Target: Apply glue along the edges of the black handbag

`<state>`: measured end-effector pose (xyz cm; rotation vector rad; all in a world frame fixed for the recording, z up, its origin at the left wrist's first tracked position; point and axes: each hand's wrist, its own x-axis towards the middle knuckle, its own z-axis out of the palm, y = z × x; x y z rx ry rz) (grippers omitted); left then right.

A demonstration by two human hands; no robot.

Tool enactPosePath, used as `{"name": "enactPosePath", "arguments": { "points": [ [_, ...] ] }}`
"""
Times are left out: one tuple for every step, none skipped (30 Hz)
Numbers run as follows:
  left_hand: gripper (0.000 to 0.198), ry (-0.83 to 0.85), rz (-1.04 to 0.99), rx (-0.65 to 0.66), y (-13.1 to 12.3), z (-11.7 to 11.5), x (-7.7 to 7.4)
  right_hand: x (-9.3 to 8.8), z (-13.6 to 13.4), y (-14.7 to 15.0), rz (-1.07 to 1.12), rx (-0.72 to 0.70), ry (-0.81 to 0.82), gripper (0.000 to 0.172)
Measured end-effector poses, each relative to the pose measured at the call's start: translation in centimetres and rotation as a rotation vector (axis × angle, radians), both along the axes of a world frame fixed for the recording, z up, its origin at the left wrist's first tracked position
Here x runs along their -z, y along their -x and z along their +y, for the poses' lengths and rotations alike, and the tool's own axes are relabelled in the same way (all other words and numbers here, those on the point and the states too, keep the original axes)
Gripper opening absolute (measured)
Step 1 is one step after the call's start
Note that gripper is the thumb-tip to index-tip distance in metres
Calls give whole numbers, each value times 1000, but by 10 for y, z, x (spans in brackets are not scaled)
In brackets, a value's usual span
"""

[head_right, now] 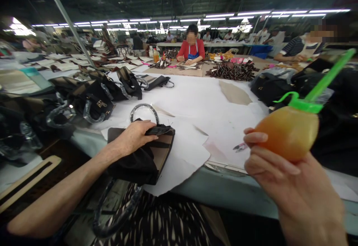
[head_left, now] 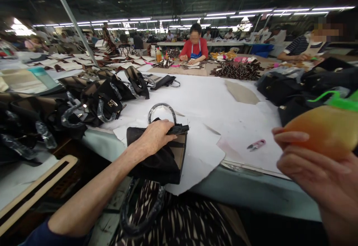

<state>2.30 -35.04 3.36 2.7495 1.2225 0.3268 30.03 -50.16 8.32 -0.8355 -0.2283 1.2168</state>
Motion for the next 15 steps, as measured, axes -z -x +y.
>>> {"name": "enactPosePath", "arguments": {
  "points": [
    [15, -6, 7, -13, 0, 0, 0, -3, 2, -7, 80, 16, -49, 24],
    [15, -11, 13, -24, 0, 0, -1, -3, 2, -13, 144, 24, -72, 23],
    [15, -14, 19, -30, 1, 0, -2, 0, 1, -18, 156, 47, -59, 23],
    [14, -14, 22, -29, 1, 1, -4, 6, 0, -22, 159, 66, -9, 22],
    [13, -15, 24, -23, 2, 3, -6, 14, -3, -25, 165, 64, 33, 20],
    [12, -15, 28, -16, 3, 7, -10, 24, -5, -27, 167, 48, 85, 19],
    [11, -15, 31, -11, 4, 11, -15, 34, -9, -29, 166, 18, 95, 16],
    [11, -15, 32, -8, 5, 16, -21, 45, -13, -30, 157, -6, 107, 13],
    [12, -14, 36, -9, 5, 22, -28, 54, -17, -31, 148, -30, 115, 11],
    [13, -10, 47, -11, 6, 29, -36, 63, -21, -33, 144, -48, 114, 12],
    [13, -9, 66, -15, 5, 36, -44, 71, -26, -34, 138, -50, 117, 12],
    [13, -17, 94, -18, 4, 43, -53, 77, -30, -35, 135, -49, 115, 13],
    [13, -42, 131, -15, 1, 51, -61, 83, -34, -37, 133, -46, 115, 15],
    [13, -84, 176, -4, -2, 57, -68, 87, -37, -39, 132, -43, 115, 16],
    [13, -143, 229, 15, -7, 63, -74, 91, -39, -41, 134, -46, 116, 18]
  ]
}}
